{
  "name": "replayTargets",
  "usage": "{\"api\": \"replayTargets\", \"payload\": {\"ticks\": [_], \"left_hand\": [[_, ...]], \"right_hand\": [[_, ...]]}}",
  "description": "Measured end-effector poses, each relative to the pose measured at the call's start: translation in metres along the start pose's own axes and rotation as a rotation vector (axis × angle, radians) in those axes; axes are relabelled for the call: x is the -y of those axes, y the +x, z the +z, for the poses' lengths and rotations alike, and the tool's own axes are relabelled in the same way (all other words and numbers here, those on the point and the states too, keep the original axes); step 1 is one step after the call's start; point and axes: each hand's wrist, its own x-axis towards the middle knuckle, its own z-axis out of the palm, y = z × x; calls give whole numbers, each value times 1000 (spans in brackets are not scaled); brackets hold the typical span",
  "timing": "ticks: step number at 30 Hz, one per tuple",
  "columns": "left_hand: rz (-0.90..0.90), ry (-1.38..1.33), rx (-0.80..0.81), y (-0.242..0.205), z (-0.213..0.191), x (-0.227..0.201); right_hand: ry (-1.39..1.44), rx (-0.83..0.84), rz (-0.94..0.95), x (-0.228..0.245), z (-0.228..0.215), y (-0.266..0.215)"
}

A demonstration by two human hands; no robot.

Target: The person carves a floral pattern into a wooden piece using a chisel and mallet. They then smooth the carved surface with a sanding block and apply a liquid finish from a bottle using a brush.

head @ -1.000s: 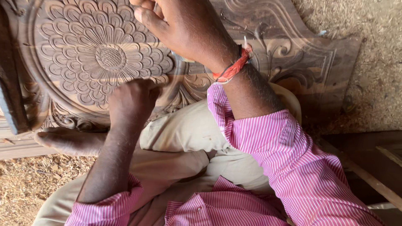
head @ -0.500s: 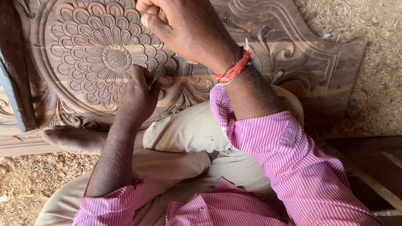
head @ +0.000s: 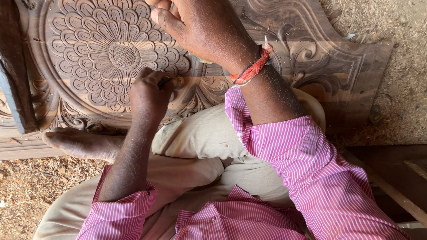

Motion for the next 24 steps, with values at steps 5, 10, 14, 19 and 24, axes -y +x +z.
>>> {"api": "replayTargets", "payload": {"ticks": [5,10,14,19,24], "left_hand": [[-99,219,75,-1,7,-11],[-207,222,96,1,4,-24],[-142,192,114,2,5,-27],[-63,324,172,6,6,-26],[69,566,297,14,4,-20]], "right_hand": [[-13,-7,-15,0,3,1],[-5,-23,-34,-2,4,-1],[-6,-25,-37,-3,6,-3],[17,7,18,-4,6,-2],[-55,18,-30,5,1,2]]}}
